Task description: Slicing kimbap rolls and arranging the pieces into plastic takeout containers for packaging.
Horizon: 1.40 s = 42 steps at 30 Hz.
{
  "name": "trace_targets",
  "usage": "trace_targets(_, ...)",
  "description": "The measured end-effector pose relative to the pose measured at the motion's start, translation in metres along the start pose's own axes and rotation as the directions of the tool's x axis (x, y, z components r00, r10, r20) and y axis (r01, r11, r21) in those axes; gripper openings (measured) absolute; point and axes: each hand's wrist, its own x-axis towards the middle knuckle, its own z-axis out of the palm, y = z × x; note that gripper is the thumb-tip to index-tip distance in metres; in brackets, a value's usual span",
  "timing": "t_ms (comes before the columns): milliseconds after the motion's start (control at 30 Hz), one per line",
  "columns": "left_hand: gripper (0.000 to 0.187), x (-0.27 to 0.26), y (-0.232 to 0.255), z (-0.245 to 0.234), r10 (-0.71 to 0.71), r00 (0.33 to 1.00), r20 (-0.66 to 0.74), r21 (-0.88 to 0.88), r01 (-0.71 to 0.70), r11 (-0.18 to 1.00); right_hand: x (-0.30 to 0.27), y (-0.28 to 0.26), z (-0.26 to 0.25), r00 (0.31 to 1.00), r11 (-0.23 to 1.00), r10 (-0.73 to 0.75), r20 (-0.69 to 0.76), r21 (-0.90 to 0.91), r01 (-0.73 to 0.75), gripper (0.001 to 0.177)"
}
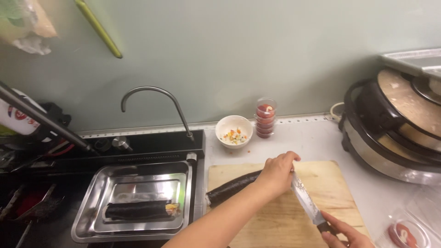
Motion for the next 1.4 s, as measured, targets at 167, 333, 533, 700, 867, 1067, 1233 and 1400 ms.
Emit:
trace_targets(167,0.033,0.011,-0.007,-0.047,0.268,0.866,-0.423,-0.061,-0.322,0.945,0.007,-0.16,0.001,0.933,0.914,0.298,0.203,0.221,-0.34,0.048)
trace_targets(333,0.02,0.027,-0.055,-0.084,0.24,0.812,-0.532,0.094,-0.225,0.97,0.027,-0.236,0.034,0.925,0.926,0.28,0.259,0.183,-0.331,0.047)
trace_targets(533,0.034,0.032,-0.126,-0.1,-0.127,0.887,-0.445,0.102,0.191,0.976,0.054,-0.247,0.053,0.919,0.961,0.265,0.292,0.004,-0.278,0.046)
trace_targets(700,0.046,0.03,-0.12,-0.108,-0.084,0.916,-0.393,0.12,0.142,0.983,0.057,-0.257,0.052,0.94,0.954,0.236,0.246,-0.243,-0.175,0.044)
trace_targets(867,0.047,0.022,-0.103,-0.116,-0.047,0.973,-0.224,0.058,0.062,0.996,0.057,-0.255,0.049,0.949,0.936,0.215,0.232,-0.325,-0.132,0.044)
trace_targets(1067,0.059,0.016,-0.086,-0.102,0.152,0.981,-0.123,0.156,-0.132,0.979,0.054,-0.247,0.048,0.961,0.953,0.172,0.216,-0.283,-0.107,0.043)
trace_targets(1233,0.051,0.012,-0.078,-0.104,0.072,0.983,-0.167,0.038,-0.066,0.997,0.048,-0.248,0.042,0.968,0.954,0.163,0.19,-0.28,-0.105,0.042)
trace_targets(1400,0.047,0.016,-0.092,-0.092,-0.07,0.975,-0.21,-0.349,-0.008,0.937,0.043,-0.243,0.037,0.971,0.954,0.163,0.177,-0.281,-0.108,0.043)
